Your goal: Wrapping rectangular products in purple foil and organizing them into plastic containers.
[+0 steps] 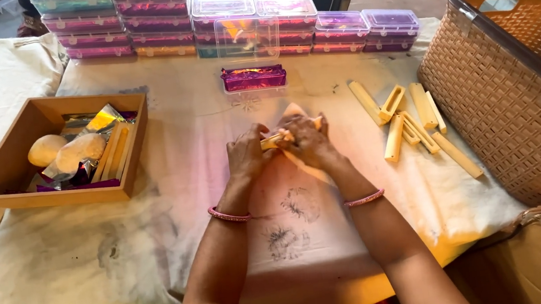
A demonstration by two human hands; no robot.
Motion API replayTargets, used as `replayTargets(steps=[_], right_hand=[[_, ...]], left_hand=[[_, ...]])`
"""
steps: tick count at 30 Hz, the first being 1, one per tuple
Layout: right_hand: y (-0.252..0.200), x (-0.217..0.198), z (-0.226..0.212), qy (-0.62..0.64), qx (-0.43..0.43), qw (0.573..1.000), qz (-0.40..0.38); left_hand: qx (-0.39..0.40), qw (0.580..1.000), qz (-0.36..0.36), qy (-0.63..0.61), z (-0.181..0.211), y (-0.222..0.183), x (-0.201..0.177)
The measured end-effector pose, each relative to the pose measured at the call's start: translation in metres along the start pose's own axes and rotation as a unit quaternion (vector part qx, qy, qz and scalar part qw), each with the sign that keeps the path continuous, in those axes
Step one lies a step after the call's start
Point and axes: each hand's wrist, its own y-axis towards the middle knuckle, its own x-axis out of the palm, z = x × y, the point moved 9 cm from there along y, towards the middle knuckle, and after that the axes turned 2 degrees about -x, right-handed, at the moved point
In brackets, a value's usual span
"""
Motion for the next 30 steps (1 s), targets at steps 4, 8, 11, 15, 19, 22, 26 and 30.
replayTargets(steps=[4,8,11,15,19,22,26,30], right_hand=[[0.0,0.007,0.053,-0.017,0.046,0.998,0.039],[-0.004,-0.004,0.062,-0.016,0.038,0.99,0.138],[0.003,0.002,0.074,0.009,-0.003,0.986,0.169],[0.018,0.011,0.117,0.249,-0.003,0.939,0.238],[0.002,0.018,0.124,0.642,0.181,0.7,0.254],[-0.034,-0.039,0.085,0.456,0.079,0.786,0.41],[-0.06,-0.088,-0.059,0.076,-0.246,0.881,0.397],[-0.055,-0.07,-0.086,-0.095,-0.317,0.894,0.303]], left_hand=[[0.075,0.994,0.019,0.071,0.005,0.0,0.018],[0.206,0.961,0.038,0.178,0.022,-0.008,0.039],[0.239,0.96,0.043,0.142,0.028,-0.014,0.037],[0.185,0.98,-0.02,0.07,0.036,-0.018,0.018],[0.14,0.989,-0.024,-0.044,0.015,0.005,0.043],[0.113,0.938,-0.026,-0.327,-0.025,0.037,0.089],[-0.053,0.8,-0.115,-0.587,-0.041,0.043,0.107],[-0.042,0.799,-0.213,-0.561,-0.013,0.015,0.094]])
